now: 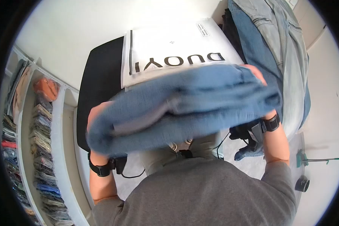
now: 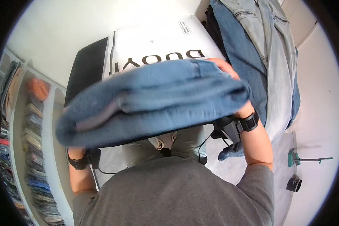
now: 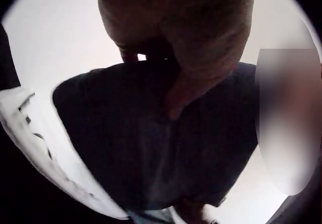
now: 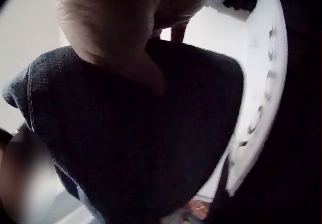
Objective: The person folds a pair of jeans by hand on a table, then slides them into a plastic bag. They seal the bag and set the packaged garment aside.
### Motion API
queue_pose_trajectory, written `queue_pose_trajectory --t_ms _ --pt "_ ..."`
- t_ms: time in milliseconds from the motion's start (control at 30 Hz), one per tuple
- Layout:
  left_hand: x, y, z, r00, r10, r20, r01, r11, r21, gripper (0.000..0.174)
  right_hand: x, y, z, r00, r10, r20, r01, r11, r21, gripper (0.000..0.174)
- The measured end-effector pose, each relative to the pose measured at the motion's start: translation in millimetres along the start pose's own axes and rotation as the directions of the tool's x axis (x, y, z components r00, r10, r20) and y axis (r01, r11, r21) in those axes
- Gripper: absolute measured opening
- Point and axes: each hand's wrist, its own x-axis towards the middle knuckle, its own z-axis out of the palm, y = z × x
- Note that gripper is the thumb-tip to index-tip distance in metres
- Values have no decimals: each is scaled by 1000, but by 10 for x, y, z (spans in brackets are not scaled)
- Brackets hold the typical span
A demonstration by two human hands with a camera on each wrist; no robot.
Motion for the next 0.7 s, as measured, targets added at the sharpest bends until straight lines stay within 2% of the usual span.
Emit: queue_pose_trajectory --t_ms 33,67,100,167,200,233,300,333,367,433,467,500,567,600,667,700 --pt "173 71 69 978 207 15 -203 969 -139 19 57 -11 -79 974 -194 116 215 952 -216 50" --pt "224 92 58 938 322 131 -342 922 182 14 28 -15 -48 939 -294 181 339 886 -317 47" --pt "218 44 76 940 315 133 -335 926 176 14 -44 18 36 921 -362 142 384 788 -482 41" --pt "109 -164 128 898 293 329 -421 791 444 18 -212 158 -30 941 -243 237 339 691 -638 35" --pt "-1 -332 157 887 239 395 -421 769 482 22 -289 273 8 930 -216 298 366 635 -680 35" --pt "-118 -482 227 887 190 421 -400 772 495 24 -401 393 -5 931 -91 354 341 568 -749 41" --pt "-340 -643 315 879 -26 476 -269 798 539 28 -615 605 45 903 114 414 278 581 -765 49" --pt "-408 -641 326 885 -17 464 -272 792 547 37 -728 615 79 923 219 316 53 741 -669 53" --pt "-410 -647 301 883 -18 470 -274 793 544 37 -745 610 58 924 222 311 47 741 -669 53" --pt "-413 -586 232 959 -40 280 -101 877 470 41 -762 557 23 967 228 111 -129 820 -557 54" --pt "-435 -597 199 984 -64 167 -25 876 481 44 -751 573 103 922 361 -142 -385 893 -232 46" --pt "-466 -601 218 976 -207 -60 214 897 387 29 -691 513 151 832 490 -261 -534 834 -139 39" --pt "-496 -614 219 833 -513 -209 553 763 334 16 -591 507 264 627 707 -328 -745 667 12 57" --pt "-487 -605 220 833 -514 -207 554 762 337 16 -542 522 271 626 708 -328 -746 666 16 57" --pt "-477 -541 235 609 -788 -87 793 609 32 38 -462 565 281 557 805 -204 -829 552 -86 74" --pt "-461 -474 265 600 -795 -84 799 600 35 38 -431 575 293 559 814 -157 -828 559 -51 73"
